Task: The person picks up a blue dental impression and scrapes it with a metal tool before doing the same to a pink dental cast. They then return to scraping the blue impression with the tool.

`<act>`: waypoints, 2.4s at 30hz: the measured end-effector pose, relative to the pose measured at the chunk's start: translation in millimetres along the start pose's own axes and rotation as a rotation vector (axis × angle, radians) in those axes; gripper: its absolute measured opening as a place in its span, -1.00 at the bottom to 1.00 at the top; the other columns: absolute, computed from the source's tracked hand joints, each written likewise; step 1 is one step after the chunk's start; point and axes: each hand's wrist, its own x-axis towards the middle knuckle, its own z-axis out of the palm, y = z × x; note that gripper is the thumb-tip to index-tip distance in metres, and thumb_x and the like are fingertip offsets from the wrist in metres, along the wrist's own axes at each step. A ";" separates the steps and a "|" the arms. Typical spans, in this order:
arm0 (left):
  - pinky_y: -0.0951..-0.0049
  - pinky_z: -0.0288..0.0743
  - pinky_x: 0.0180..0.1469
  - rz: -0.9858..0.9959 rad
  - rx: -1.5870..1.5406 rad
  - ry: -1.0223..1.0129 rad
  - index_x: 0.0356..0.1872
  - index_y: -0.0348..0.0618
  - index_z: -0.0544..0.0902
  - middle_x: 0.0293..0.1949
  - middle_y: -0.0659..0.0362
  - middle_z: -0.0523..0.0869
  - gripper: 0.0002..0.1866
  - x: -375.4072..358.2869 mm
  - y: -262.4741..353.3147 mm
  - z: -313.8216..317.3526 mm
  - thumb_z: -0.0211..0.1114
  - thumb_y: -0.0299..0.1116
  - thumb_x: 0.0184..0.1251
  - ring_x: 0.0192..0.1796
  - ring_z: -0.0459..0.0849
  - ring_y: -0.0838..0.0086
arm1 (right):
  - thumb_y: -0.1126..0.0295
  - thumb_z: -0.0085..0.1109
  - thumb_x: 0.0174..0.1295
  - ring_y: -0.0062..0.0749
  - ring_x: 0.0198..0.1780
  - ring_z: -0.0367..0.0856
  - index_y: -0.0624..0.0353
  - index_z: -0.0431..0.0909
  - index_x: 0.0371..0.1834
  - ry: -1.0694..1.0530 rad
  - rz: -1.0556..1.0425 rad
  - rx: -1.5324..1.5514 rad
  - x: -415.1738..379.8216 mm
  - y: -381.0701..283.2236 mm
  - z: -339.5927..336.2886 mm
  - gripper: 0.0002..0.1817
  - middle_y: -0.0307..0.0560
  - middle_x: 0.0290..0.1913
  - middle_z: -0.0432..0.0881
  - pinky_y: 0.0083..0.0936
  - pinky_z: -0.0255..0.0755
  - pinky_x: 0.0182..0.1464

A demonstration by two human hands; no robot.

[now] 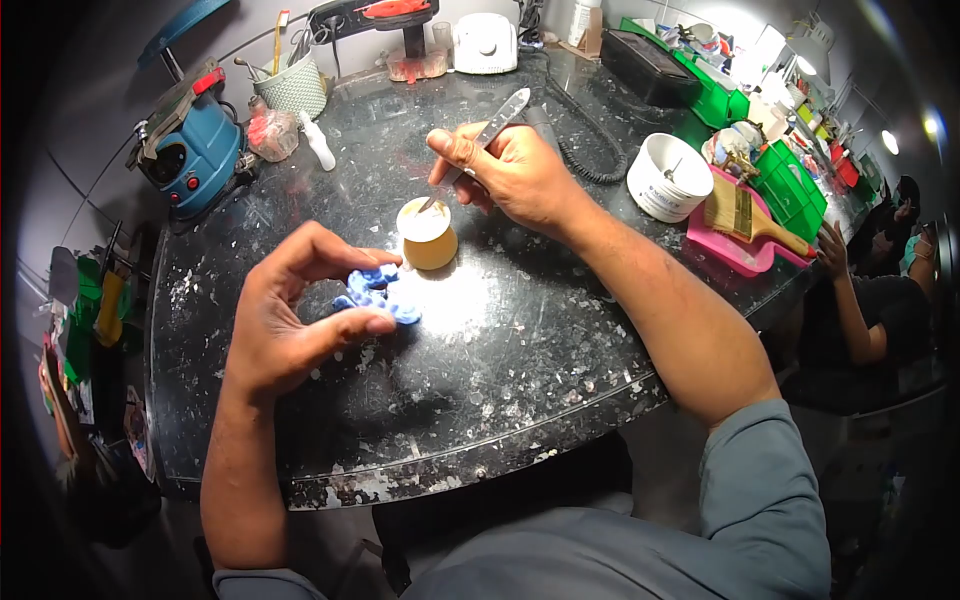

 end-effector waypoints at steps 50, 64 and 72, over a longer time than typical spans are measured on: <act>0.67 0.45 -0.06 -0.119 -0.250 0.178 0.26 -0.26 0.52 -0.18 0.34 0.46 -0.33 1.2 11.6 13.9 0.58 -0.50 0.06 -0.13 0.47 0.71 | 0.19 0.18 0.46 -0.51 -0.28 0.73 0.29 0.68 -0.14 -0.198 -0.250 0.499 -20.7 -34.0 19.2 -0.68 -0.04 -0.17 0.76 -0.52 0.63 -0.21; 0.60 0.50 0.11 -0.107 -0.525 0.101 0.35 -0.32 0.48 -0.10 0.31 0.56 -0.12 -0.9 4.3 13.2 0.66 -0.56 -0.15 -0.04 0.51 0.68 | 0.42 0.41 0.25 -0.50 -0.13 0.72 0.31 0.73 -0.13 -0.141 -0.315 0.233 -27.7 -45.6 24.7 -0.79 -0.09 -0.18 0.77 -0.57 0.59 -0.03; 0.56 0.49 0.15 -0.090 -0.458 0.123 0.32 -0.31 0.51 0.09 0.25 0.59 -0.13 -0.3 6.9 13.1 0.68 -0.53 -0.18 -0.04 0.51 0.67 | 0.48 0.31 0.28 -0.41 -0.23 0.76 0.40 0.69 -0.17 -0.179 -0.159 0.388 -30.5 -48.8 27.6 -0.83 0.04 -0.24 0.76 -0.51 0.64 -0.10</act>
